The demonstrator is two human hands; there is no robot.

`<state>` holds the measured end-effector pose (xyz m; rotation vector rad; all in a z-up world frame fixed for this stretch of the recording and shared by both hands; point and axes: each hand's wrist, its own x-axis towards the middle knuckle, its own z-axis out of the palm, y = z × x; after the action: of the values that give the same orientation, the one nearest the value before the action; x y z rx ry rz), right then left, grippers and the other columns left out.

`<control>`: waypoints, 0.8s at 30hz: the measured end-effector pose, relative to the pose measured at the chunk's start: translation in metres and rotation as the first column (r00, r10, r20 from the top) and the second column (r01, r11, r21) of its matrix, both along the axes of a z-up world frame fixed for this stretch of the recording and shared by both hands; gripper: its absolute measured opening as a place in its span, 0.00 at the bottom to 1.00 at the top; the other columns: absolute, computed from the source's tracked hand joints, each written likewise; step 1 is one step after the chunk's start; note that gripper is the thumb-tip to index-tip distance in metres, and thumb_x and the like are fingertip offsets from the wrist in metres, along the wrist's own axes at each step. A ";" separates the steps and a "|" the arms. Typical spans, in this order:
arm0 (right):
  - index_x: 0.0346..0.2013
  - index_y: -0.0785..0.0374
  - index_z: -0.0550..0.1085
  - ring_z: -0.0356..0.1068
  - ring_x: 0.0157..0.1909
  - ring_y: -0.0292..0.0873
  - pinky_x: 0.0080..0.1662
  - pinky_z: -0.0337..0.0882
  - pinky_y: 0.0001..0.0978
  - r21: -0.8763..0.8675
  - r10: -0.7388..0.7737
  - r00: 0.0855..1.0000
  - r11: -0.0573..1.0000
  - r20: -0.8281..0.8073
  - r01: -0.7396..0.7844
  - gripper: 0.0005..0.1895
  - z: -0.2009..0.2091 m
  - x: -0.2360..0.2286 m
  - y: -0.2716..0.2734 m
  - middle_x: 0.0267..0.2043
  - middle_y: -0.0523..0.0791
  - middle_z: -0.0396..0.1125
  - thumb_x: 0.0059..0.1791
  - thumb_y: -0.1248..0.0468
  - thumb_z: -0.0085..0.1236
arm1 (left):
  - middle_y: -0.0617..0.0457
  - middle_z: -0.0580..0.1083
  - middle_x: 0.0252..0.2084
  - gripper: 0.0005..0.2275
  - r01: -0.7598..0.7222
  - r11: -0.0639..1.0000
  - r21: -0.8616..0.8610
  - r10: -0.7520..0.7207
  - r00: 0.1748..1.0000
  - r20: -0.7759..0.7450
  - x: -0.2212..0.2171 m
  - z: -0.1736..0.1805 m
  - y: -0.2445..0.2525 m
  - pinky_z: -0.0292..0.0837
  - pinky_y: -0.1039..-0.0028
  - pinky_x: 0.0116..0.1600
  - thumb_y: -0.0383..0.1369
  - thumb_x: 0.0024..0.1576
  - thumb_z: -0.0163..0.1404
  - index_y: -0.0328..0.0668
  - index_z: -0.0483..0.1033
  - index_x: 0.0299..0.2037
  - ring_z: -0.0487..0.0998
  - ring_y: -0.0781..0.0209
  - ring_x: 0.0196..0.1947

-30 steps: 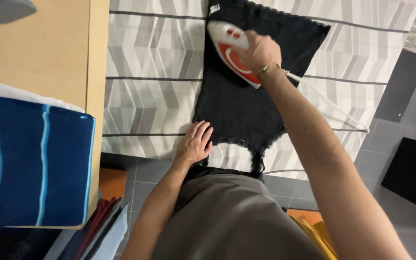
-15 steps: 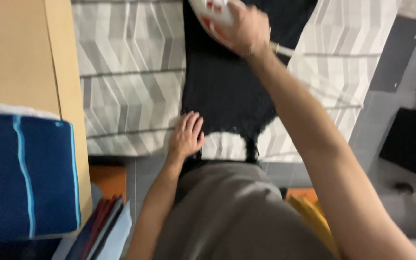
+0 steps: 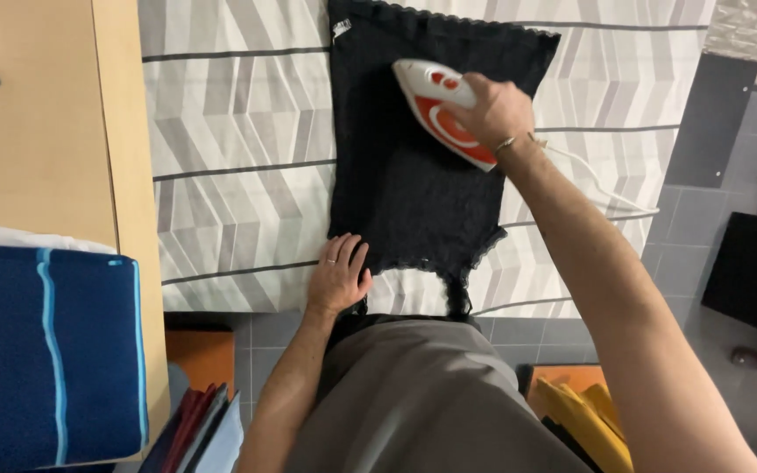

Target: Ironing a black tank top on an ironing board and then folding it into a neat square.

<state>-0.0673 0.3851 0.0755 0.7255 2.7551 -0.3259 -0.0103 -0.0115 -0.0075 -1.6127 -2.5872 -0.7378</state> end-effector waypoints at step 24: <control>0.74 0.45 0.56 0.74 0.45 0.69 0.51 0.74 0.61 -0.145 -0.158 0.978 0.980 -0.135 0.139 0.35 0.002 0.097 0.009 0.44 0.63 0.74 0.54 0.50 0.57 | 0.45 0.71 0.59 0.21 -0.045 0.997 0.057 0.049 0.996 -0.076 0.013 -0.034 0.001 0.68 0.57 0.67 0.41 0.53 0.47 0.43 0.75 0.55 0.71 0.46 0.63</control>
<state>0.0302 0.3939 0.0776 0.9077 2.7852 -0.6142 0.0030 -0.0107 -0.0420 -1.5276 -2.5191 -0.7226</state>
